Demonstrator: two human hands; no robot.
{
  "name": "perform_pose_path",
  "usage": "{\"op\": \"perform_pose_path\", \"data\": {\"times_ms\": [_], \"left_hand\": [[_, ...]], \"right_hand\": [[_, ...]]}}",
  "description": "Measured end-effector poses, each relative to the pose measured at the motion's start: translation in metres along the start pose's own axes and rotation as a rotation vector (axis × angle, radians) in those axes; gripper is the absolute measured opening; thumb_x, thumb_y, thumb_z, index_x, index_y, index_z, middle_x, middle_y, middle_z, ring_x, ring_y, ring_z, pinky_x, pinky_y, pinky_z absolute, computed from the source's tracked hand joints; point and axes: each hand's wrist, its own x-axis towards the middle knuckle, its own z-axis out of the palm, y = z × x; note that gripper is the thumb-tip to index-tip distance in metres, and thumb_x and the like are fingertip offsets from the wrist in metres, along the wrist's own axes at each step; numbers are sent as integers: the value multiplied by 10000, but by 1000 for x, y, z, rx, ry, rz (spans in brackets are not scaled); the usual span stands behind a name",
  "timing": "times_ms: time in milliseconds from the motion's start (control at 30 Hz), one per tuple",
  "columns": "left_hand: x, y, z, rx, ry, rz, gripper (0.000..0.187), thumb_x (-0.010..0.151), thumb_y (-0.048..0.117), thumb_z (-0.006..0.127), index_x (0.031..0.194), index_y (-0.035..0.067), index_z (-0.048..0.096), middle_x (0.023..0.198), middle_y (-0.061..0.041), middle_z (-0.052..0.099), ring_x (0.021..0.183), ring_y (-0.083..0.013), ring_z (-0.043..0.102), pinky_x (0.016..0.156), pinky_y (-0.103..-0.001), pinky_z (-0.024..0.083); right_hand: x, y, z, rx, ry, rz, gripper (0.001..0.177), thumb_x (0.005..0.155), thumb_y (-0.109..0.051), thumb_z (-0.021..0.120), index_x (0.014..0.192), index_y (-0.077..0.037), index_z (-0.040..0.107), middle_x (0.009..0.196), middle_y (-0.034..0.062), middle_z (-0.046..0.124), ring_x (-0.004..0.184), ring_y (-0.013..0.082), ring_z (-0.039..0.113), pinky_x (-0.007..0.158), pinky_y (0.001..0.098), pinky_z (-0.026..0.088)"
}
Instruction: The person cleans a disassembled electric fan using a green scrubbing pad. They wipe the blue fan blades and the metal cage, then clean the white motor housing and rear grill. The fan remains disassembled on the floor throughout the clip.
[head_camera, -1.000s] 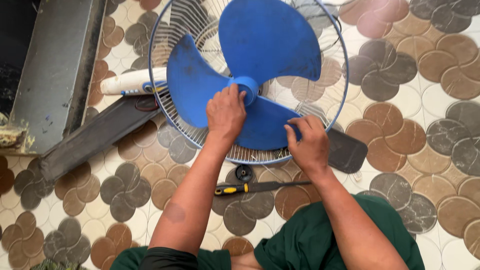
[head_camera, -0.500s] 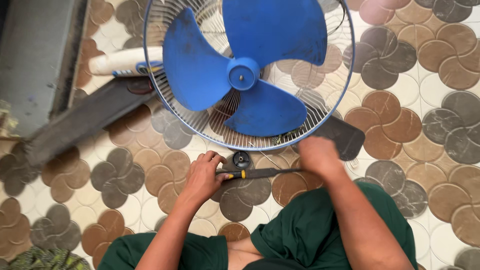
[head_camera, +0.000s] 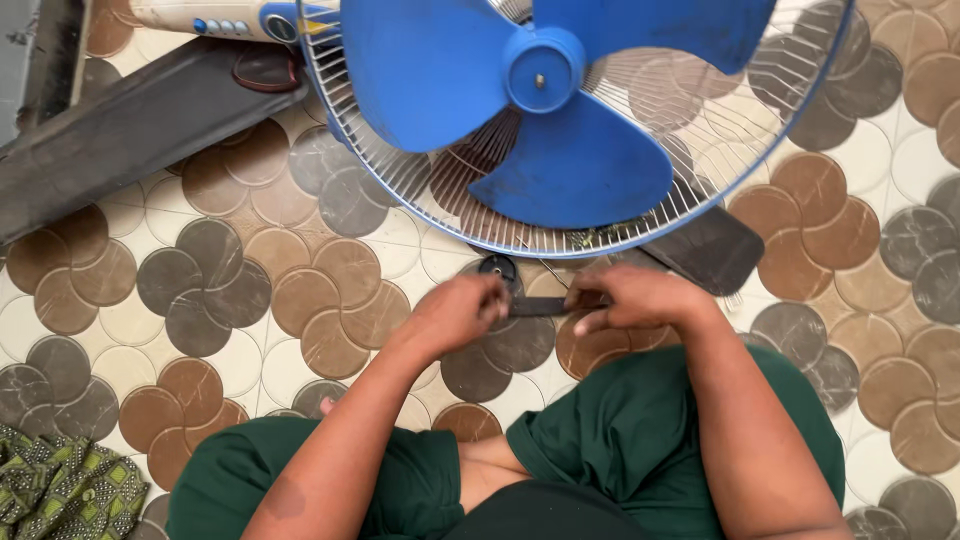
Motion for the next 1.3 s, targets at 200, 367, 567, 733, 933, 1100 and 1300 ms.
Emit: {"op": "perform_pose_path", "data": {"times_ms": [200, 367, 567, 733, 933, 1100, 1300], "left_hand": [[8, -12, -15, -2, 740, -88, 446, 842, 197, 800, 1199, 40, 583, 1129, -189, 651, 1048, -328, 648, 910, -429, 505], [24, -57, -14, -243, 963, -124, 824, 862, 191, 815, 1484, -6, 311, 1320, -252, 519, 1077, -318, 643, 924, -410, 526], [31, -44, 2, -346, 637, -465, 1005, 878, 306, 751, 1600, 80, 90, 1021, -111, 719, 865, -258, 699, 849, -404, 529], [20, -20, 0, -65, 739, -241, 788, 911, 244, 743, 1536, 79, 292, 1172, -153, 622, 1032, -303, 644, 938, -433, 506], [18, -5, 16, 228, 535, 193, 647, 800, 247, 795, 1365, 76, 531, 1491, -166, 463, 1392, -374, 402, 1117, -523, 322], [19, -8, 24, 280, 346, 177, 677, 800, 260, 802, 1401, 110, 530, 1588, -138, 356, 1474, -360, 277, 1168, -532, 218], [22, -7, 23, 283, 330, 153, 662, 802, 254, 796, 1400, 135, 541, 1581, -124, 365, 1480, -353, 271, 1173, -535, 214]], "right_hand": [[-46, 43, -30, 667, 692, -260, 263, 775, -121, 860, 995, -53, 733, 877, 87, 708, 748, 127, 692, 641, 289, 585], [-53, 100, -44, 1209, 1618, -414, 187, 1134, -148, 635, 950, -123, 664, 782, 10, 584, 613, 82, 519, 526, 230, 423], [1, 130, -27, 772, 830, 331, 292, 903, -65, 683, 1194, -53, 694, 899, 60, 724, 694, 147, 671, 578, 290, 558], [1, 105, -29, 592, 560, 329, 357, 767, -66, 784, 1122, -79, 741, 861, 84, 764, 722, 159, 711, 630, 321, 571], [-40, 19, -26, 56, 574, 614, 334, 763, -313, 889, 961, -59, 800, 849, 148, 801, 780, 302, 746, 756, 455, 587], [-12, -11, -13, -210, 990, 628, 545, 758, -415, 861, 1179, -97, 724, 866, 222, 731, 860, 436, 709, 743, 540, 552], [-2, 1, -22, -146, 1051, 705, 150, 914, -267, 729, 1004, -168, 796, 921, 196, 752, 916, 406, 735, 855, 511, 575]]}}
